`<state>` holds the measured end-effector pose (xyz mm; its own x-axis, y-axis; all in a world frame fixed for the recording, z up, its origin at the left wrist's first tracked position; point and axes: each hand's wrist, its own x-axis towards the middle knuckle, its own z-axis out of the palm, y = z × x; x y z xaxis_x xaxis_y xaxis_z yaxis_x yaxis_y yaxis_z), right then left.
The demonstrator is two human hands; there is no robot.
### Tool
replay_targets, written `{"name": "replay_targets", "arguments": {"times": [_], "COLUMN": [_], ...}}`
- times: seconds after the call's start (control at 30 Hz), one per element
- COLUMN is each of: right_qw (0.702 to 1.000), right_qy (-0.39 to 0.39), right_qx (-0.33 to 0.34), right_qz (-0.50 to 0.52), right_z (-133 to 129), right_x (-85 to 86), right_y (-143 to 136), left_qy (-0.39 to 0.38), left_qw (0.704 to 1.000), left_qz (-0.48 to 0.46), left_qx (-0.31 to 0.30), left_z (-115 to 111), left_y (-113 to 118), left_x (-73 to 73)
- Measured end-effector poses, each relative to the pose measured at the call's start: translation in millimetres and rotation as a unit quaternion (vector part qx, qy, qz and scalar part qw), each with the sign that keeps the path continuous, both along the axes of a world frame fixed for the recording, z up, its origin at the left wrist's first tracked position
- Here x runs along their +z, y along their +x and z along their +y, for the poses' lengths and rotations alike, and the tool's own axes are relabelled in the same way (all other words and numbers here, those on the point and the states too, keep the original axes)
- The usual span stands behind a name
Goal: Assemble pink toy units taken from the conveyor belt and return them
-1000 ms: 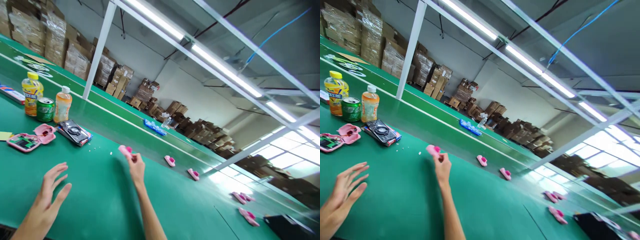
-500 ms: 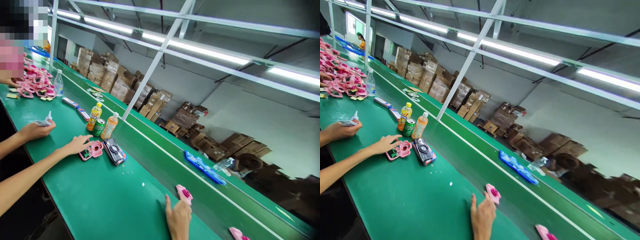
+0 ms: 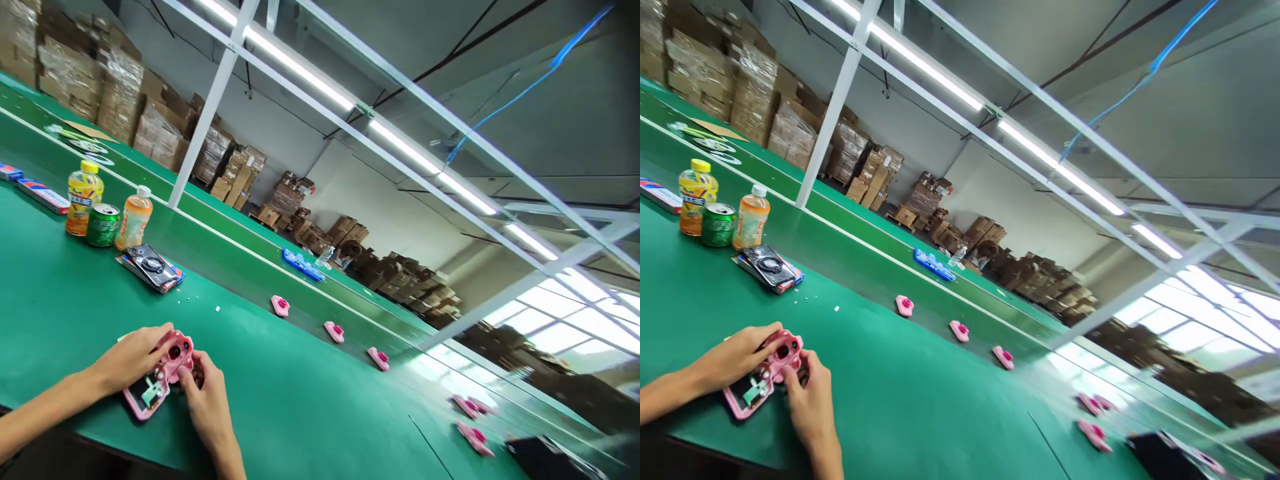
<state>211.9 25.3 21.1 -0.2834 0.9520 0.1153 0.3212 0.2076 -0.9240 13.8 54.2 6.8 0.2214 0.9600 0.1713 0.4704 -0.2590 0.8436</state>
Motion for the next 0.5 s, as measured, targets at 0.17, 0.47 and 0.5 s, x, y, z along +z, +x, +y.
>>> {"name": "replay_targets", "arguments": {"times": [0.17,0.47,0.5], "right_qw": [0.996,0.961,0.962], "right_qy": [-0.061,0.224,0.216], "right_qx": [-0.03,-0.098,-0.06], "right_qz": [0.052,-0.129,-0.156], "right_z": [-7.4,-18.9,-13.4], "right_x": [0.3,14.1,13.4], "right_y": [33.3,-26.8,-40.4], "left_qy": [0.094,0.044,0.04], "left_qw": [0.993,0.998,0.999], "left_qz": [-0.023,0.044,0.014], "left_qx": [0.066,-0.023,-0.023], "left_z": [-18.2,-44.1,-45.5], "left_y": [-8.9,-34.8,-30.4], "left_x": [-20.1,-17.7,-17.0]}}
